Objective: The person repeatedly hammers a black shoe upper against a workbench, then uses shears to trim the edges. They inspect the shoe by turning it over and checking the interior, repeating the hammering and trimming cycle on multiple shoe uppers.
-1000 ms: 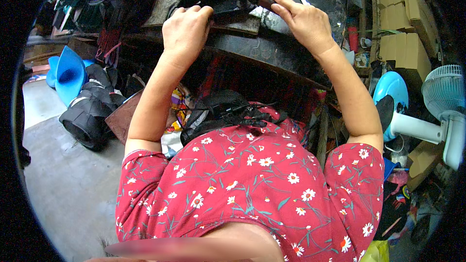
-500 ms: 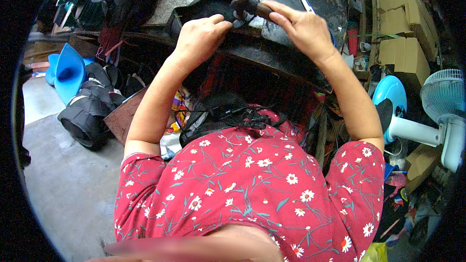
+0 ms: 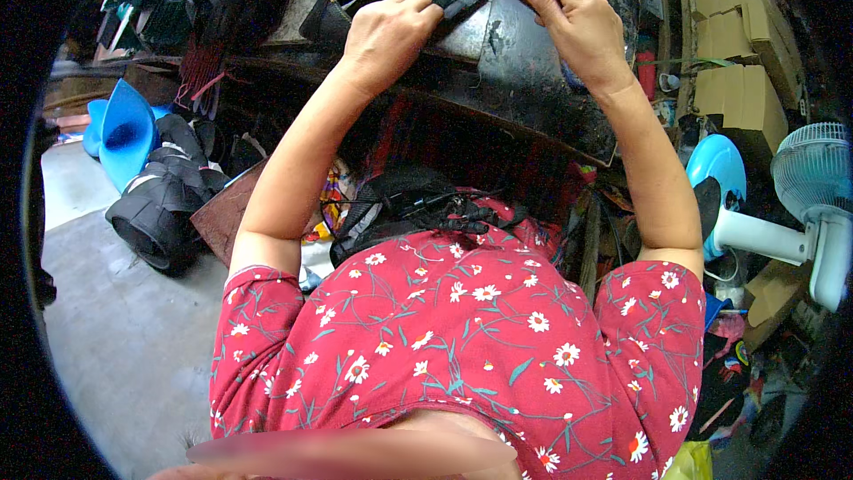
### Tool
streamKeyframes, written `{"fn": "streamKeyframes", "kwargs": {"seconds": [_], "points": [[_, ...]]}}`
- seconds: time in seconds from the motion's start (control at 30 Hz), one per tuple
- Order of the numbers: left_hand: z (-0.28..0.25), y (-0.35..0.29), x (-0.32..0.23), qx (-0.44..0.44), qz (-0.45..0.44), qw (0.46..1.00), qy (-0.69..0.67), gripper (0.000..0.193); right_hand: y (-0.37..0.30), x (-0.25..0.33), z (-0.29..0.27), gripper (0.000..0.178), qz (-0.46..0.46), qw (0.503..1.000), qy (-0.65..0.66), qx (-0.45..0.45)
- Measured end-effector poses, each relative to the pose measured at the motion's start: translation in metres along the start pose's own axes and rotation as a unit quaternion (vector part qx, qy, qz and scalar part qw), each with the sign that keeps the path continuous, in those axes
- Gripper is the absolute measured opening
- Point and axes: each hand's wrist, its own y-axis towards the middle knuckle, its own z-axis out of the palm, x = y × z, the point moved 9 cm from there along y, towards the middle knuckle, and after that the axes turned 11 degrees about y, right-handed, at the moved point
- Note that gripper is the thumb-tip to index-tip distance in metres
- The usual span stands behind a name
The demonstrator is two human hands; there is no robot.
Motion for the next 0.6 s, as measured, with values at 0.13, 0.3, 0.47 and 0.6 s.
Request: {"fn": "streamKeyframes", "kwargs": {"seconds": [0.13,0.3,0.47,0.6], "points": [[0.004,0.006,0.005,0.029,-0.049,0.998,-0.009,0.005,0.000,-0.002,0.003,0.035,-0.067,0.992,-0.110,-0.008],[0.007,-0.025,0.030,0.185,-0.169,0.968,-0.004,0.014,-0.002,-0.025,0.016,0.038,0.000,0.979,-0.200,0.047],[-0.011,-0.023,-0.011,0.083,0.019,0.996,-0.026,0.018,0.004,-0.017,-0.002,0.035,-0.001,0.993,-0.117,0.031],[-0.003,-0.022,-0.010,0.090,0.005,0.996,-0.028,0.016,0.001,-0.008,-0.015,0.040,0.012,0.987,0.160,-0.025]]}}
